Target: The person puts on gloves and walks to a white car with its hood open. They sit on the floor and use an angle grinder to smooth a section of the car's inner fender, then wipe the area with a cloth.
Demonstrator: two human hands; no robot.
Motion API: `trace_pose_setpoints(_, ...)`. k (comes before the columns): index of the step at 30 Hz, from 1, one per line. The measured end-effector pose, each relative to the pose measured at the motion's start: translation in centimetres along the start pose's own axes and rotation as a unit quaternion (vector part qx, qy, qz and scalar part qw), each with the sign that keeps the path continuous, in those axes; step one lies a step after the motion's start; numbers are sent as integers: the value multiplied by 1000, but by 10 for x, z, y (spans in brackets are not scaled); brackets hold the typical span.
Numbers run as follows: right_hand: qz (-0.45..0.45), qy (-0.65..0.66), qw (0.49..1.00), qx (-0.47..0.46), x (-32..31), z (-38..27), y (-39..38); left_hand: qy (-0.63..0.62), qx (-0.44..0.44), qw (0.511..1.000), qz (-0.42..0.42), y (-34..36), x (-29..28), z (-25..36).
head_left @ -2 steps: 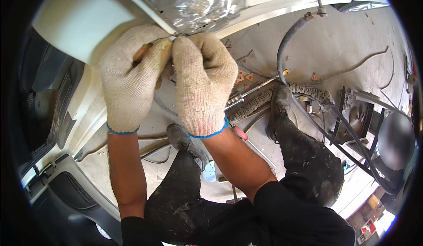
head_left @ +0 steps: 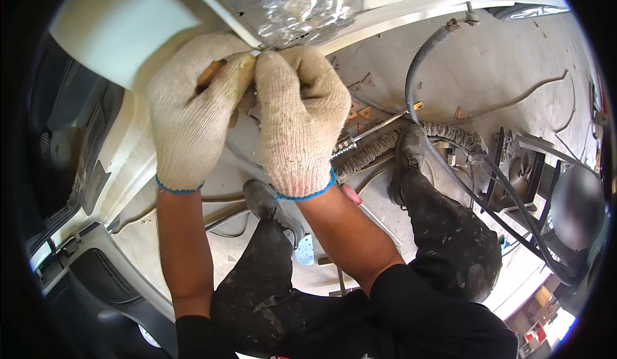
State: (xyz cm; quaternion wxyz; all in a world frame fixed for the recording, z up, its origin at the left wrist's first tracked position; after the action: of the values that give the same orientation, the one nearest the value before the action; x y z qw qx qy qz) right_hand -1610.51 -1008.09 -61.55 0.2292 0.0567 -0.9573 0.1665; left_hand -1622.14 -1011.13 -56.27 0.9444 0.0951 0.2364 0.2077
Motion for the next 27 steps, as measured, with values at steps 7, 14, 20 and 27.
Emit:
trace_pose_setpoints(7,17,-2,1000,-12,-1,-1,-4,-27,-25,999,13,-5,1,-4)
trace_pose_setpoints(14,8,-32,998,-46,-4,0,-1,-13,-32,999,-3,-6,1,-11)
trace_pose_setpoints(20,12,-74,996,-45,-7,2,0,-60,-42,997,-4,-6,2,-16)
trace_pose_setpoints(27,6,-63,997,-38,-10,5,-2,7,44,999,1,-5,0,-6)
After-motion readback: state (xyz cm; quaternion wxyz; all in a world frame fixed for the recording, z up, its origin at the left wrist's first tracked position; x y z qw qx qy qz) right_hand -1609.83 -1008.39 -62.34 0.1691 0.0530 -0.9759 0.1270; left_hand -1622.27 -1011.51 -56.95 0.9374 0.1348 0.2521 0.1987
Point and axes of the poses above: each hand's wrist, its own y-axis towards the middle knuckle, its own x-axis out of the palm, z = x × y, the point moved 7 cm from there along y, towards the middle knuckle, and after that the axes turned 7 degrees about x, right-handed, at the moved point
